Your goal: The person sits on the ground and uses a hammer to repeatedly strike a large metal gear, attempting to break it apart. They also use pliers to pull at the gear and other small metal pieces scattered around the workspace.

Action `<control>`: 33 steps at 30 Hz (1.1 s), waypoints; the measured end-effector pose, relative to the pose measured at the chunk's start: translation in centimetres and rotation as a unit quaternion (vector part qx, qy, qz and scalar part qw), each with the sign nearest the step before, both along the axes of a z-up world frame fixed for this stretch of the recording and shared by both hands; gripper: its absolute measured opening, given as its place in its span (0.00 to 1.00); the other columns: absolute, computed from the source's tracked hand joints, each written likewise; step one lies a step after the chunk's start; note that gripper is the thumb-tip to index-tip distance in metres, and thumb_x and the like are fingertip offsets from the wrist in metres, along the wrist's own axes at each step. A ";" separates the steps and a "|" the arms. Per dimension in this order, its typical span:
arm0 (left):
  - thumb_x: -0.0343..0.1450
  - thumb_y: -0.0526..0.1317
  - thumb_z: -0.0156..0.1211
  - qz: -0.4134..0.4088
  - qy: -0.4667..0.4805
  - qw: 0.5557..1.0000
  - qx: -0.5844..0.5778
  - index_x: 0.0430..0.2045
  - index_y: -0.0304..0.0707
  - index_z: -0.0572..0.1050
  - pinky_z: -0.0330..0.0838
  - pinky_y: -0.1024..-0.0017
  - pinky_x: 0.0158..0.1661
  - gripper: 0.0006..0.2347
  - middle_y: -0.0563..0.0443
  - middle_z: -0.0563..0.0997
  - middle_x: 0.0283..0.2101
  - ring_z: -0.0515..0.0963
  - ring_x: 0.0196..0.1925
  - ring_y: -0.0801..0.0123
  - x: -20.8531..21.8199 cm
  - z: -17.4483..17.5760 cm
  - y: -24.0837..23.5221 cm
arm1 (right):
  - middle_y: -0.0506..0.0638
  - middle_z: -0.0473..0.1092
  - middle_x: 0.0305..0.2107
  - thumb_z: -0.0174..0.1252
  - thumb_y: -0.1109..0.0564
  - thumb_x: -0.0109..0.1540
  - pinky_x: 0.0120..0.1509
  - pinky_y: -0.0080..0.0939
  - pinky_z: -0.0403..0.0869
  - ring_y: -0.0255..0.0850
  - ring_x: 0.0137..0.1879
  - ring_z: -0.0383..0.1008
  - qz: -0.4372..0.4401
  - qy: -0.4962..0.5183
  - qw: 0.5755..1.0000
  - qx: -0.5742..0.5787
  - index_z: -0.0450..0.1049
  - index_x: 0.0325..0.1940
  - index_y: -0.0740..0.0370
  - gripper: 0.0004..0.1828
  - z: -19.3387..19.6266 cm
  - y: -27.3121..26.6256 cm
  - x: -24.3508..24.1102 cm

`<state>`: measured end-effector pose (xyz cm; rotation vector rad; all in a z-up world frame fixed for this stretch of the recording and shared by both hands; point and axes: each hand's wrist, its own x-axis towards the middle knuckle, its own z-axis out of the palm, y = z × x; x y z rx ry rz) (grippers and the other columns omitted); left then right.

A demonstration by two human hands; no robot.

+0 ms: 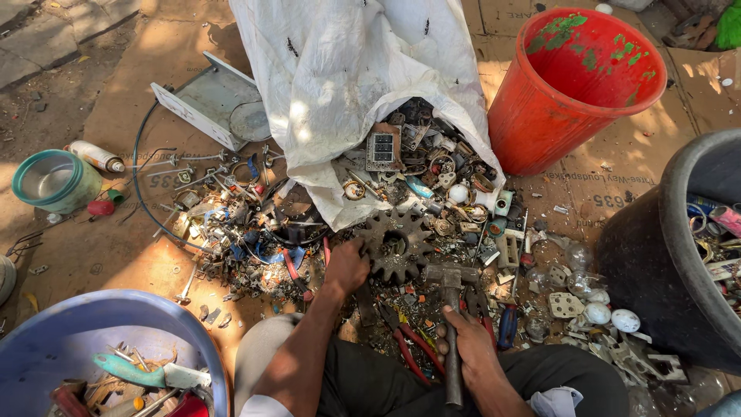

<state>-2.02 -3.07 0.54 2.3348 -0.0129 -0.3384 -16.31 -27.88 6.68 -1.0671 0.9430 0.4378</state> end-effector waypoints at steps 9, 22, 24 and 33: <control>0.68 0.36 0.61 -0.029 -0.211 0.976 -0.053 0.42 0.23 0.78 0.78 0.55 0.48 0.13 0.28 0.82 0.43 0.82 0.45 0.42 -0.6 -1.2 -0.7 | 0.48 0.67 0.20 0.59 0.52 0.64 0.20 0.41 0.65 0.38 0.18 0.64 -0.018 0.000 1.000 0.009 0.65 0.50 0.60 0.16 -1.7 -0.5 -0.2; 0.72 0.40 0.58 0.167 -0.091 0.979 -0.068 0.38 0.33 0.84 0.75 0.54 0.48 0.10 0.32 0.84 0.40 0.83 0.43 0.44 0.4 2.7 0.1 | 0.54 0.70 0.26 0.59 0.54 0.63 0.36 0.49 0.75 0.46 0.29 0.74 0.298 0.051 0.945 -0.123 0.71 0.54 0.71 0.20 -6.2 1.8 -2.4; 0.71 0.39 0.60 0.183 -0.107 0.974 -0.081 0.39 0.32 0.82 0.76 0.55 0.46 0.09 0.33 0.85 0.38 0.84 0.42 0.45 0.5 2.8 0.5 | 0.55 0.75 0.30 0.62 0.55 0.61 0.45 0.49 0.76 0.45 0.36 0.78 0.405 -0.008 0.893 -0.199 0.74 0.54 0.73 0.21 -5.7 2.4 -2.7; 0.70 0.39 0.61 0.209 -0.090 0.957 -0.179 0.38 0.33 0.80 0.78 0.59 0.42 0.09 0.38 0.85 0.32 0.87 0.34 0.49 1.5 3.0 0.9 | 0.62 0.78 0.33 0.55 0.51 0.65 0.48 0.57 0.78 0.57 0.40 0.79 0.462 -0.312 0.620 -0.552 0.80 0.52 0.58 0.16 -1.1 4.3 10.6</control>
